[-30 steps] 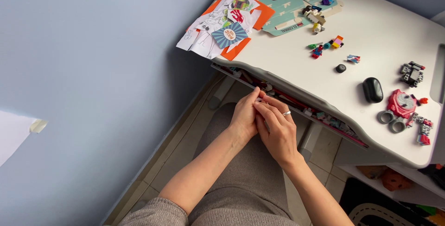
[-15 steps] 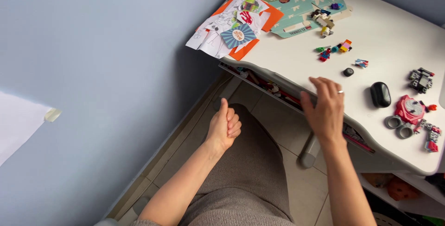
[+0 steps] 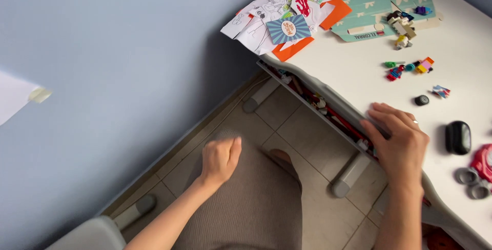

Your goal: The person organizes a cluttered desk by moving toys, papers, and small items. They place a paper badge on a drawing, open a drawer to store scissors, and pick up crumpled paper from the floor. The person then places papers into the drawer and closes it, leaving the desk surface partially cleared.

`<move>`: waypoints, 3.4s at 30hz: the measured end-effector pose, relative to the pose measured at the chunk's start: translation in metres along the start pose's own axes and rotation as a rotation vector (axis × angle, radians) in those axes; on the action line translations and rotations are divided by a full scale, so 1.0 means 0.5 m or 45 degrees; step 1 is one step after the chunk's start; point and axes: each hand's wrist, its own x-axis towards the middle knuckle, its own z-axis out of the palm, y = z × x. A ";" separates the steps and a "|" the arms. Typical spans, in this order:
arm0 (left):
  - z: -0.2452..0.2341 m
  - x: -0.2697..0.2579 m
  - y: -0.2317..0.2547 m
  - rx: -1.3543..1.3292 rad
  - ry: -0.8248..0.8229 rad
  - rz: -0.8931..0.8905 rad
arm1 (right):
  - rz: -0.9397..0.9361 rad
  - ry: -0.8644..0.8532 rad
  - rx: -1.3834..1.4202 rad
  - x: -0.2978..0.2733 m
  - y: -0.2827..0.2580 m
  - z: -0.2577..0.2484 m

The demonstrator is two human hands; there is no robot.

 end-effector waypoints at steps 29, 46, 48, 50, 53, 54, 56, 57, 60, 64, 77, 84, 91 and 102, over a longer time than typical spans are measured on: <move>-0.001 -0.141 0.099 0.289 -0.990 -0.331 | -0.267 -0.440 -0.422 0.060 -0.001 -0.026; -0.358 0.135 0.673 -1.187 -0.625 -1.423 | 1.329 -0.678 1.023 0.075 -0.539 -0.316; -0.427 0.188 0.747 -1.377 -0.515 -1.426 | 1.400 -0.631 1.262 0.060 -0.610 -0.382; -0.477 0.216 0.804 -1.560 -0.400 -1.333 | 1.563 -0.332 1.933 0.015 -0.624 -0.402; -0.512 0.216 0.829 -1.741 -0.305 -1.285 | 1.744 -0.454 2.222 0.153 -0.745 -0.543; -0.542 0.217 0.862 -1.744 -0.280 -1.287 | 1.746 -0.482 2.219 0.163 -0.764 -0.540; -0.595 0.220 0.930 -1.712 -0.110 -1.172 | 1.791 -0.385 2.506 0.184 -0.797 -0.536; -0.598 0.207 0.934 -1.714 -0.073 -1.171 | 1.793 -0.427 2.502 0.205 -0.828 -0.550; -0.636 0.188 0.945 -1.610 0.055 -0.834 | 1.785 -0.414 2.568 0.263 -0.927 -0.579; -0.729 0.168 0.971 -1.474 0.148 -0.622 | 1.871 -0.431 2.505 0.278 -1.027 -0.592; -1.133 -0.053 1.023 -0.851 0.300 -0.113 | 1.819 -0.275 2.898 0.125 -1.413 -0.549; -1.336 -0.263 0.984 -0.995 0.349 -0.067 | 1.767 -0.240 3.049 -0.071 -1.609 -0.534; -1.530 -0.472 0.977 -0.363 0.476 0.072 | 1.797 -0.535 2.930 -0.220 -1.703 -0.498; -1.601 -0.692 0.991 0.054 0.626 0.090 | 1.495 -1.259 2.514 -0.283 -1.839 -0.508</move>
